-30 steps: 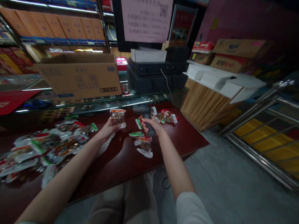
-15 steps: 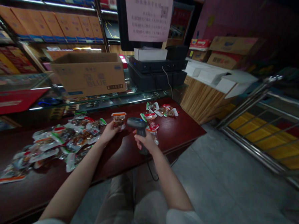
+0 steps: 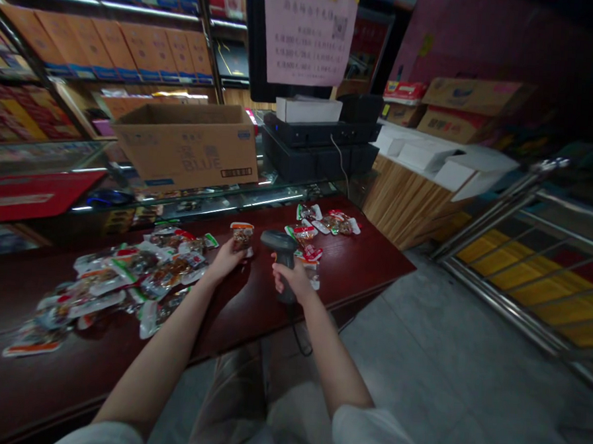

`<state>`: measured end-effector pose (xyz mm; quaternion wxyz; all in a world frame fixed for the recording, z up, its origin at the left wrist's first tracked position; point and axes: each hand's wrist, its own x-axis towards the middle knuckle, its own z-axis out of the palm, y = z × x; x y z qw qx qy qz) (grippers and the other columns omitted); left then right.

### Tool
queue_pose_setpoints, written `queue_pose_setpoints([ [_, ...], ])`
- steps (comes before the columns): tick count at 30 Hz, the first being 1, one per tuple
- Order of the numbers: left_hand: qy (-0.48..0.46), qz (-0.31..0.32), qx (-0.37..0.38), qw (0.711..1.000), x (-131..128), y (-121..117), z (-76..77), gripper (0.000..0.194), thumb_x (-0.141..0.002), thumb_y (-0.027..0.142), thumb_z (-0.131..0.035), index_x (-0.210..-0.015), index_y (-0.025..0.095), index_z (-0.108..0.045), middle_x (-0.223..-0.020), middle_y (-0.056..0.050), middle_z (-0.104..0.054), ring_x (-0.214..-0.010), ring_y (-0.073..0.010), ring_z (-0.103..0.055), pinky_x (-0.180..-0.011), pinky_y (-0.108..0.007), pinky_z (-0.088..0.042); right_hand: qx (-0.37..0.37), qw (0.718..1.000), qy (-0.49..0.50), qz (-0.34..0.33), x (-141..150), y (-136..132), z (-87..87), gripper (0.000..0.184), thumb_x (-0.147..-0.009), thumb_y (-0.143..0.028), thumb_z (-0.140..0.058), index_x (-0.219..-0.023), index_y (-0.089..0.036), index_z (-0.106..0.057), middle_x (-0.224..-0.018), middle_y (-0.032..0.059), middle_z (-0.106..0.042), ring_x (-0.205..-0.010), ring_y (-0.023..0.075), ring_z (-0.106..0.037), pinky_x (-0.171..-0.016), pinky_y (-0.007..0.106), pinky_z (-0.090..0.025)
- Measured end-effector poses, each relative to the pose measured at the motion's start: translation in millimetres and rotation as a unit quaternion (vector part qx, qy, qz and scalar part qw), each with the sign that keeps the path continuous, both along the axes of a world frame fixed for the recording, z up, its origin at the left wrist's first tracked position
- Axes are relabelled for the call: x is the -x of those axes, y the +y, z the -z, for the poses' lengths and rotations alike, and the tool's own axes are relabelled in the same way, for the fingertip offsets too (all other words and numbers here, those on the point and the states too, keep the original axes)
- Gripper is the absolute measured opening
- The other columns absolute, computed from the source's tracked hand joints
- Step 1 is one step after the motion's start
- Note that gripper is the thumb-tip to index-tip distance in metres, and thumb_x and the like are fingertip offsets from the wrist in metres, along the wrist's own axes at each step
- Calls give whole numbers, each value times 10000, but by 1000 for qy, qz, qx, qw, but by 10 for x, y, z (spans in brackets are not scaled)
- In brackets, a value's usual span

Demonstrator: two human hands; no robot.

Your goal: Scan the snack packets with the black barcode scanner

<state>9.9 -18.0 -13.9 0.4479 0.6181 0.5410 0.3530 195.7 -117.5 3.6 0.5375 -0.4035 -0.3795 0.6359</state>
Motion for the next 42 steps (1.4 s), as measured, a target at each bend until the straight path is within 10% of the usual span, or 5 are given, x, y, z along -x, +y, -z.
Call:
queue_pose_setpoints([
  [8, 425, -132, -71, 893, 358, -357, -476, 685, -811, 344, -523, -1401, 37, -358, -1212, -310, -606, -1254, -459, -496, -997, -586, -391, -20, 998, 32, 53, -113, -326, 52, 442, -704, -350, -720, -1054, -208, -490, -537, -103, -484, -325, 60, -391, -346, 203, -314],
  [13, 468, -137, -218, 845, 251, -453, -438, 735, -810, 236, -470, -1493, 50, -276, -1586, -252, -202, -1481, -406, -136, -1161, -626, -121, -37, 993, 28, 106, -298, -442, 35, 357, -691, -360, -755, -782, -212, -443, -529, -76, -481, -322, 61, -391, -331, 219, -314],
  [20, 517, -143, -154, 829, 394, -405, -263, 503, -883, 354, -391, -1266, 114, -610, -1424, -234, -496, -1466, -468, -102, -1060, -786, -30, -38, 988, 65, 132, -547, -347, 5, 396, -669, -346, -772, -725, -213, -403, -524, -77, -472, -339, 51, -380, -346, 214, -328],
  [34, 348, 156, -191, 904, -892, -255, -299, 558, -897, 402, -503, -1378, 123, -470, -1393, -184, -539, -1274, -302, -510, -1053, -423, -383, -30, 991, 86, 97, -738, -53, 165, 396, -648, -380, -771, -774, -210, -437, -530, -86, -471, -345, 55, -376, -354, 213, -319],
  [42, 228, 51, -177, 956, -784, -80, -126, 343, -967, 351, -368, -920, 178, -660, -983, -91, -713, -917, -188, -641, -855, -268, -442, -34, 993, 75, 80, -757, -29, 218, 371, -685, -382, -755, -821, -200, -461, -545, -82, -501, -341, 58, -399, -351, 213, -336],
])
